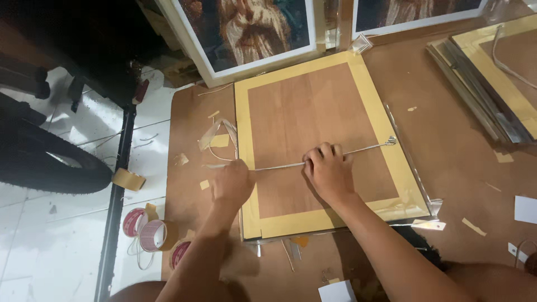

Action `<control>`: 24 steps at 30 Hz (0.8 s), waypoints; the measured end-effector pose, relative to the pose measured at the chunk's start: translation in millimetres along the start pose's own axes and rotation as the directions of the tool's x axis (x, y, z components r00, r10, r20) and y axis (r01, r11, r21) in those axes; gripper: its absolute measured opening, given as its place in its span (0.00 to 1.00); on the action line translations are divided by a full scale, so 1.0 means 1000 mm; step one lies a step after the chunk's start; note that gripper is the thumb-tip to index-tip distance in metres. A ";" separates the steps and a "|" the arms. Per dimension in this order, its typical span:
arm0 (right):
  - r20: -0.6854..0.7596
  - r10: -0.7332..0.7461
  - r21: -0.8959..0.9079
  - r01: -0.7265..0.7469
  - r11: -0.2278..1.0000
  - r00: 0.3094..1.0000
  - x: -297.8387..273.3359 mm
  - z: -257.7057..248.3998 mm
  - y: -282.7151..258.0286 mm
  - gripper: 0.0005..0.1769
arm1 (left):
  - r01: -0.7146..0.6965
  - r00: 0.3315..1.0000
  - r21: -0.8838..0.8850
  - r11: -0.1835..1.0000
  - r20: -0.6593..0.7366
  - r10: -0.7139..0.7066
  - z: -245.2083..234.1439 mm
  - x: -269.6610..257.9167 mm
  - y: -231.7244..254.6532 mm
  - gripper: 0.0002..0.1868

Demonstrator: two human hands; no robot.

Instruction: The person frames portraits by attaching hanging wires to the backing boards, applying tape along the frame edges, and wiping the surfaces with a cloth.

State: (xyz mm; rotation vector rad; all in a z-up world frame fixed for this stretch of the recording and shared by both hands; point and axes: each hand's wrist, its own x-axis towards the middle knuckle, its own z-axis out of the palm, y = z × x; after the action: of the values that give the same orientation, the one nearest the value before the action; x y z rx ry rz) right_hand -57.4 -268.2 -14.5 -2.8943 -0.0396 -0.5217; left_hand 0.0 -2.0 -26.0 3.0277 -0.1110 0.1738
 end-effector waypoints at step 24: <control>0.653 -0.279 0.110 0.276 0.955 0.704 0.004 -0.111 -0.032 0.56 | 0.288 0.832 -0.263 0.921 0.545 -0.105 -0.058 -0.040 -0.013 0.40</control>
State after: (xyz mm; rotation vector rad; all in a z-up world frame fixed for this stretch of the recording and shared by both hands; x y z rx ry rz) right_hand -93.2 -259.1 94.9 -2.9131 -0.5905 0.5090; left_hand -45.4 20.2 25.4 2.6305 0.1254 -0.6307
